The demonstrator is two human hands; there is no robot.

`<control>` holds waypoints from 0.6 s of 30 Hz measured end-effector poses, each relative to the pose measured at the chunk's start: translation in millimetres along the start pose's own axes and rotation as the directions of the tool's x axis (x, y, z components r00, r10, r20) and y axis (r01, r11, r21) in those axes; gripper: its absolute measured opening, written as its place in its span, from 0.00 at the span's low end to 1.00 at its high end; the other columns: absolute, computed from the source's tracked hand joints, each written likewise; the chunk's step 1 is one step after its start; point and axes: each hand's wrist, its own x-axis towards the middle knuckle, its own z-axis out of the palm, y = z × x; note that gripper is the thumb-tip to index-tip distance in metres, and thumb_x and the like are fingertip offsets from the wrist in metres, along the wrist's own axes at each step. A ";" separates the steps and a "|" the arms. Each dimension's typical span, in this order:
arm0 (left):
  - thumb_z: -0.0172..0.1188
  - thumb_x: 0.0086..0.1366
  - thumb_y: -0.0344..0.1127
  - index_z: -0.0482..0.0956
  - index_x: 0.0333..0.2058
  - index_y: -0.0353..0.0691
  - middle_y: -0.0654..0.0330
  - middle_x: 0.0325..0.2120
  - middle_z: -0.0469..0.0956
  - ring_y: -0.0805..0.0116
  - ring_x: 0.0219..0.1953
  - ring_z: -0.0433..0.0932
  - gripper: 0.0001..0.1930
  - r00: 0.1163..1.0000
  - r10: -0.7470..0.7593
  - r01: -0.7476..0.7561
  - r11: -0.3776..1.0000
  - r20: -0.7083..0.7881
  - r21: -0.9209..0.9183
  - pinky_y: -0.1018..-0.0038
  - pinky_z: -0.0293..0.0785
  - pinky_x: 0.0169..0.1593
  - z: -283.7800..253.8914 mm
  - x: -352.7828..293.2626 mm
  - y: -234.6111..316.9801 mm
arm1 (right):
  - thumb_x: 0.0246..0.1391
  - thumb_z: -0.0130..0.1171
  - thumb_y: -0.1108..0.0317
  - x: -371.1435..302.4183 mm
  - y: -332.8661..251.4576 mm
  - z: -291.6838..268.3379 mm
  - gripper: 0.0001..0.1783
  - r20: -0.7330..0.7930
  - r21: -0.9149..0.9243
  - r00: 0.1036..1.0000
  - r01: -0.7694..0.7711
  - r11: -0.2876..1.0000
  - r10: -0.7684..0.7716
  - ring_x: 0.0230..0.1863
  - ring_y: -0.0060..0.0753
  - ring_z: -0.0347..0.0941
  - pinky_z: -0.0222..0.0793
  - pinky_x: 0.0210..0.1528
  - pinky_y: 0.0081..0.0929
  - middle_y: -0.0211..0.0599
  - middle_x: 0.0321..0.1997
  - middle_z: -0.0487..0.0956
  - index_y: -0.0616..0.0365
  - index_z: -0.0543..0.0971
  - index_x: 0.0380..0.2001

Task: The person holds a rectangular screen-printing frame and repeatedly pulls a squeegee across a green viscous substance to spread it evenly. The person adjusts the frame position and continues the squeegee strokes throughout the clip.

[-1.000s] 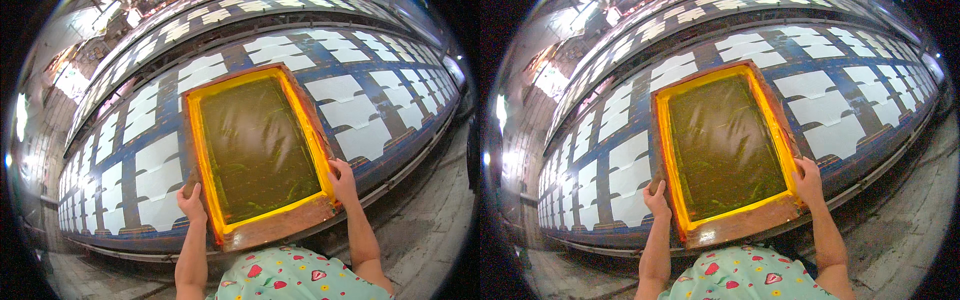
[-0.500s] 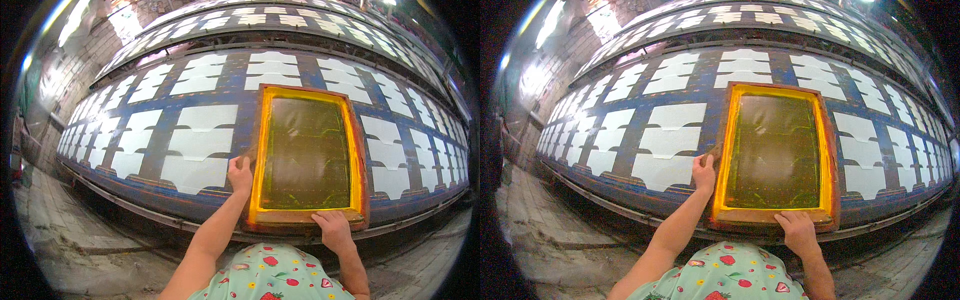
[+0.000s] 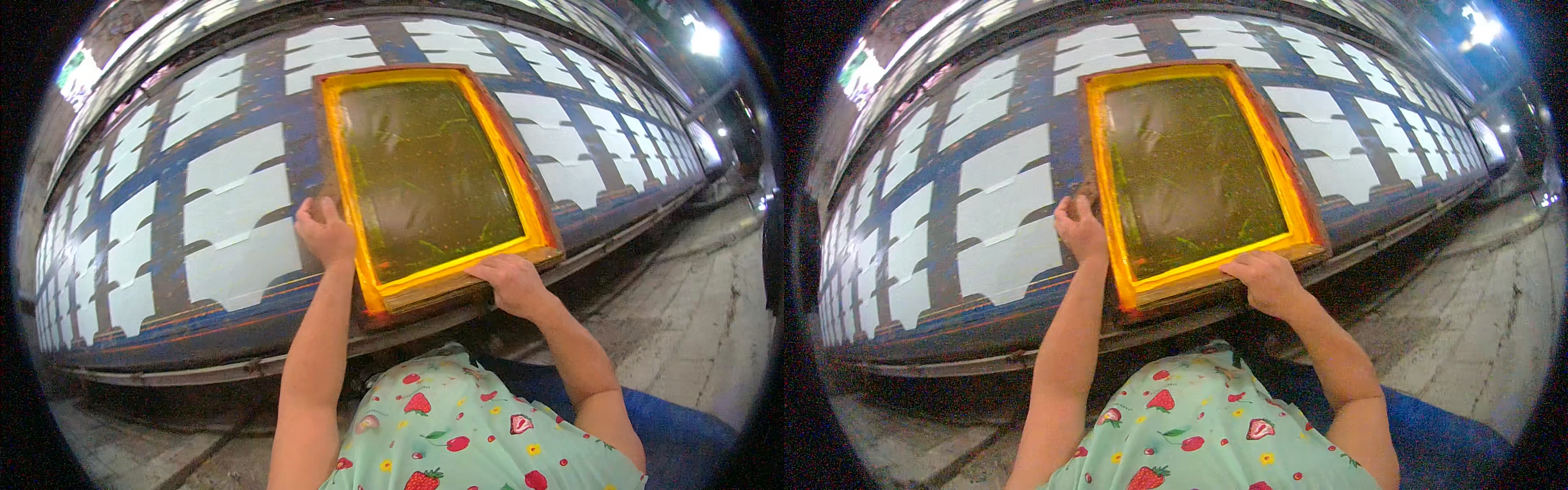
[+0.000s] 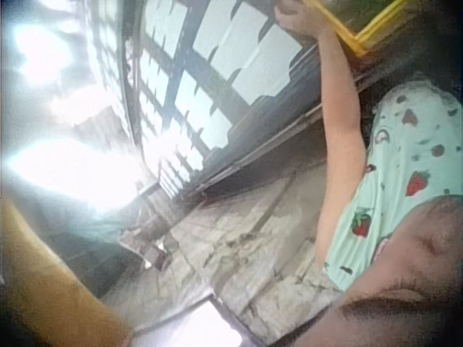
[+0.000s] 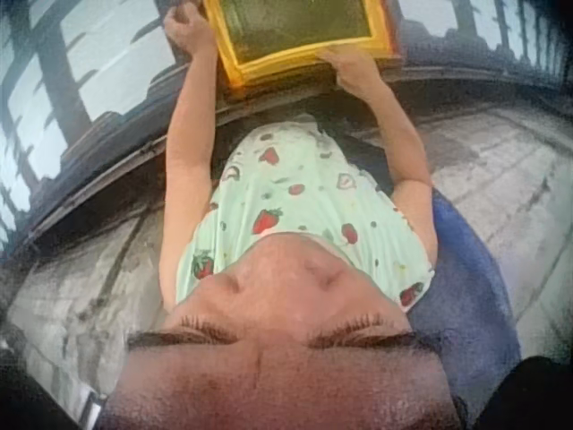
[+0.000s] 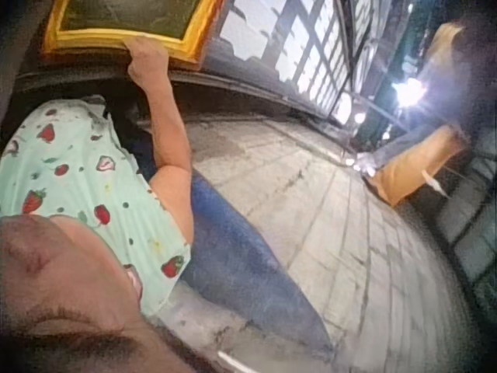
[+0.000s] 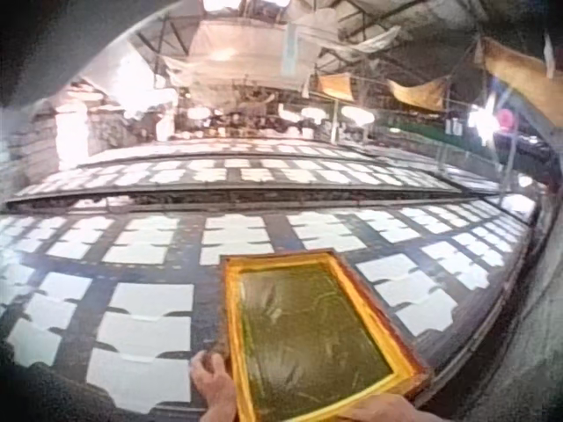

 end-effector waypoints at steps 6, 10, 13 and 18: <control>0.60 0.81 0.48 0.75 0.63 0.31 0.42 0.61 0.75 0.44 0.66 0.72 0.26 0.995 -0.079 0.083 0.993 0.058 -0.082 0.54 0.66 0.72 -4.6 -1.7 8.5 | 0.54 0.63 0.75 4.7 3.8 22.3 0.24 -0.213 -0.043 0.974 0.069 0.997 -0.077 0.53 0.48 0.84 0.80 0.58 0.46 0.37 0.52 0.87 0.49 0.88 0.55; 0.58 0.82 0.47 0.75 0.64 0.29 0.43 0.63 0.76 0.47 0.68 0.73 0.26 0.988 -0.125 0.137 0.980 0.092 -0.145 0.55 0.66 0.73 -6.0 -1.2 12.3 | 0.58 0.61 0.72 49.4 28.7 31.8 0.21 -0.277 -0.108 0.949 0.128 0.986 -0.154 0.53 0.47 0.84 0.79 0.58 0.45 0.39 0.52 0.86 0.50 0.88 0.54; 0.57 0.83 0.46 0.74 0.65 0.28 0.44 0.64 0.76 0.50 0.67 0.74 0.25 0.993 -0.105 0.109 0.992 0.056 -0.065 0.58 0.67 0.73 -7.0 -2.5 12.5 | 0.59 0.60 0.71 101.1 55.4 31.4 0.21 -0.295 -0.132 0.935 0.166 0.977 -0.199 0.53 0.48 0.84 0.79 0.57 0.44 0.39 0.53 0.86 0.50 0.87 0.55; 0.58 0.84 0.45 0.74 0.66 0.30 0.46 0.62 0.76 0.54 0.66 0.75 0.24 0.984 -0.169 0.177 0.970 0.058 -0.169 0.61 0.68 0.71 -6.1 -4.3 18.6 | 0.58 0.59 0.73 202.3 103.8 29.0 0.21 -0.327 -0.163 0.920 0.172 0.971 -0.218 0.51 0.49 0.83 0.77 0.53 0.47 0.38 0.47 0.85 0.49 0.87 0.53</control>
